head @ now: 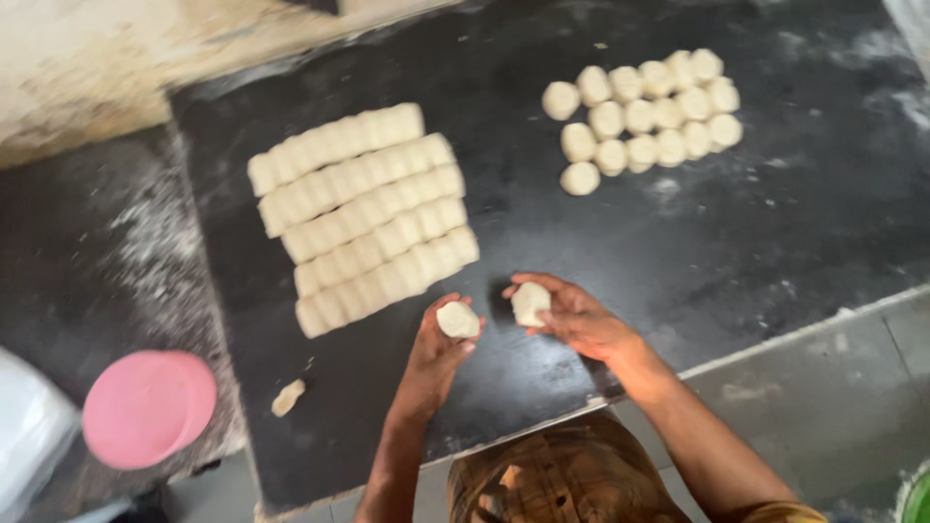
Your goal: The person places small rolls of dough onto a metal tray and then portions a large piece of dough into smaller pieces by hand on a floured surface.
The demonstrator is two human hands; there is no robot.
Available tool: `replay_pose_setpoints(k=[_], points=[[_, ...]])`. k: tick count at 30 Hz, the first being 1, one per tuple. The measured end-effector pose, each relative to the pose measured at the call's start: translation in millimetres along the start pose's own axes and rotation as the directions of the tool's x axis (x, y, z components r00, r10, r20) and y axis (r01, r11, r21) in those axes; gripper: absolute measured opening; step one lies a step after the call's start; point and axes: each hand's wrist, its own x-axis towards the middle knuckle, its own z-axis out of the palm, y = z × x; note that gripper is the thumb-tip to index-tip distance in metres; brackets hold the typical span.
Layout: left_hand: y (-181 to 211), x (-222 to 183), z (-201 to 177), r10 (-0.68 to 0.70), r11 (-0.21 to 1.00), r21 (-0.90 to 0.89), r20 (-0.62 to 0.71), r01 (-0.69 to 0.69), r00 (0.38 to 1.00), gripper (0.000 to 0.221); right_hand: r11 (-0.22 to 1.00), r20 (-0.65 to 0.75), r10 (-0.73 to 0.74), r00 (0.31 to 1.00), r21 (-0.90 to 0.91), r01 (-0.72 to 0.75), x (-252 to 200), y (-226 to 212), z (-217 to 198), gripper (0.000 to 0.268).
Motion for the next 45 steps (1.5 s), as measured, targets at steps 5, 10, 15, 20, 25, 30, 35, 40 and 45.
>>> replay_pose_setpoints(k=[5,10,15,20,25,30,35,40,45], points=[[-34,59,81,0.049,0.943,0.328,0.030,-0.056,0.998,0.066,0.815,-0.388,-0.167,0.907,-0.572,-0.095,-59,-62,-73,0.078],[-57,119,168,0.263,0.661,0.710,0.084,-0.243,0.961,0.055,0.507,-0.506,-0.432,0.746,-0.821,-0.263,-90,-138,-134,0.057],[-69,165,208,0.600,0.281,0.886,0.138,-0.369,0.788,0.055,0.131,-0.125,-0.482,0.868,-0.989,-0.069,-51,-167,-149,0.056],[-85,196,223,0.667,0.405,0.840,-0.002,-0.360,0.745,0.052,0.000,0.006,-0.511,0.860,-1.000,0.007,3,-157,-152,0.055],[-101,201,234,0.707,0.478,0.807,-0.119,-0.348,0.697,0.043,-0.005,0.017,-0.540,0.842,-1.000,0.017,13,-145,-153,0.047],[-93,196,233,0.690,0.380,0.872,-0.047,-0.307,0.722,0.043,0.080,-0.022,-0.647,0.762,-0.996,0.039,2,-144,-136,0.041],[-81,131,195,0.659,0.427,0.862,-0.089,-0.274,0.747,0.052,0.334,-0.102,-0.544,0.833,-0.937,0.103,12,-116,-83,0.033],[-27,61,102,0.739,0.208,0.974,-0.097,-0.090,0.667,0.052,0.259,0.265,-0.325,0.908,-0.898,0.355,77,-52,-13,0.059],[33,63,26,0.565,-0.257,0.963,0.221,-0.086,0.795,0.062,0.012,0.250,-0.354,0.901,-0.962,0.272,122,-10,26,0.069]])
